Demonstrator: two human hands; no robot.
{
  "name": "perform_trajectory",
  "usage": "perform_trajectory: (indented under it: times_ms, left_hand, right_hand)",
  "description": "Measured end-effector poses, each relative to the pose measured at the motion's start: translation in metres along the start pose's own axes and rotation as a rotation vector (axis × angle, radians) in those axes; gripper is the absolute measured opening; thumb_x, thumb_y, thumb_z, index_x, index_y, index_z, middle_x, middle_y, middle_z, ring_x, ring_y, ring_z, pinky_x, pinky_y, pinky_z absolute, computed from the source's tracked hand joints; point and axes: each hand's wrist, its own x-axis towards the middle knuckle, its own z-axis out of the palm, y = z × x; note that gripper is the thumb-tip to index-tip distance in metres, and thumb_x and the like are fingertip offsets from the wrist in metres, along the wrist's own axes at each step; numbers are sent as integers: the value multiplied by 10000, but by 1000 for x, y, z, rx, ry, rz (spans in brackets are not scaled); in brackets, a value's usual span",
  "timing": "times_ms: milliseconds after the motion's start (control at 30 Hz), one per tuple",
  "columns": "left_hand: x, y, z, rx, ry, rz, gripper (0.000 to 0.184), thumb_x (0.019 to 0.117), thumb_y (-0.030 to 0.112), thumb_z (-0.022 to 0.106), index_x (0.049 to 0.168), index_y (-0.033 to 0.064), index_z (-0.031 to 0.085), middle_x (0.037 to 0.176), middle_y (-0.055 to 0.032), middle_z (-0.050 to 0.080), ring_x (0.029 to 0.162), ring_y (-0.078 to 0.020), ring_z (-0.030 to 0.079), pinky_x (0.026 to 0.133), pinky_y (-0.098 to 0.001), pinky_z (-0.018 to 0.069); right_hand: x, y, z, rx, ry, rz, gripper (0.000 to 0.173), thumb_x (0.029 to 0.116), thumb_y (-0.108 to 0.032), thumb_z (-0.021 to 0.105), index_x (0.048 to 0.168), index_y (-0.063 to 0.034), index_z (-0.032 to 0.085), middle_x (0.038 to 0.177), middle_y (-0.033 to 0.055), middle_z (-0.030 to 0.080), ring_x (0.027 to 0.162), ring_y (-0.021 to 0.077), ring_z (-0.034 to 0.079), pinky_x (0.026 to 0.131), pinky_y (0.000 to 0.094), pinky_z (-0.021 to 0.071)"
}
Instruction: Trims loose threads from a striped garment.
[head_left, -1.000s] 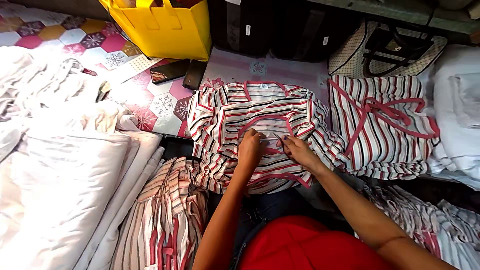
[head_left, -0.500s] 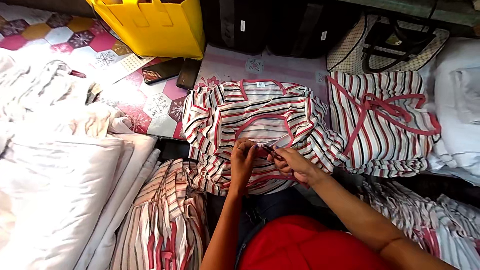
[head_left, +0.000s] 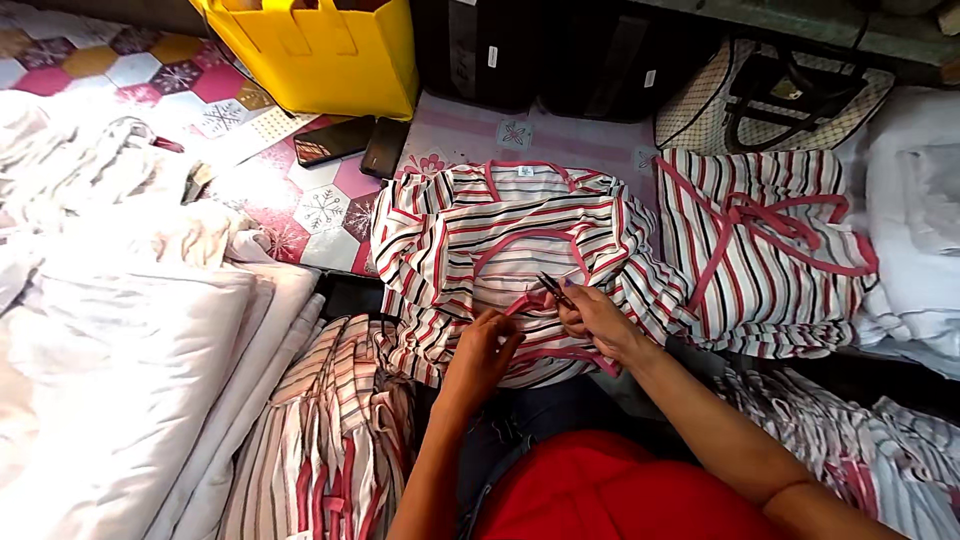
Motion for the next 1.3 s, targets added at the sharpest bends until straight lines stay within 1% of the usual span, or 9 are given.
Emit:
perform_trajectory:
  times_ms: [100,200,267,433,600,700,867,1167,1300]
  left_hand:
    - [-3,-13,-8,421,103,51,225,868,68,747,1084,7,760,1375,-284,599,1305,-539,521,1028,-754,373]
    - [10,-35,-28,525,101,78,98,913,26,678,937,15,772,1380,-255,601,1354,-509,479,1059,-736,339]
    - [26,-27,-53,496,14,36,115,946,37,654,953,1,763,1348,-221,624,1360,-455,488,1091,-687,341]
    - [72,-29,-75,424,245,5,207,979,19,612,1157,-45,695,1282,-282,612,1212,-483,572,993,-659,447]
    - [60,10,-13,231,452,3,276,968,197,681,1026,-72,700,954,-218,701,867,-349,707,786,-507,585]
    - [57,8,31,105,394,1,314,920,160,735,1101,-93,697,998,-223,710,861,-339,719,802,-482,595]
    - [43,4,37,301,570,126,85,889,67,714,856,19,777,848,-129,742,823,-284,729,713,-403,589]
    - [42,29,-1,82,324,-161,262,1031,115,548,1009,-46,754,919,-184,741,850,-313,733,815,-518,577]
    - [74,7,1,-502,162,-584,478,1112,339,435,958,-39,684,706,-62,689,551,-115,657,567,-277,576]
  right_hand:
    - [3,1,0,-525,70,-223,221,982,-189,670,1129,-24,670,812,-17,595,650,22,483,625,198,426]
    - [17,10,8,-1042,140,-382,361,955,-210,684,1266,-27,695,1003,182,757,888,354,732,815,560,556]
    - [26,15,11,-1144,211,-478,313,973,-177,631,1229,-22,720,962,204,759,873,414,739,778,613,551]
    - [46,-13,5,-839,142,-233,244,1027,-175,600,1123,8,729,931,170,722,866,265,681,846,479,537]
    - [55,-41,-5,-401,86,3,173,1028,-133,603,956,13,662,617,-39,494,494,5,404,486,183,345]
    - [55,-46,-6,-347,53,43,135,1017,-103,618,961,12,662,661,-32,544,534,4,455,521,174,384]
    - [58,-41,-8,-345,45,19,132,1008,-100,626,932,-3,672,625,-58,498,498,-9,391,487,164,330]
    - [55,-39,-2,-320,78,-43,54,955,-50,690,958,-1,712,739,-9,646,603,10,533,591,190,455]
    - [48,-31,-1,-483,142,-212,84,962,-87,693,973,-14,735,777,26,673,664,50,579,657,257,497]
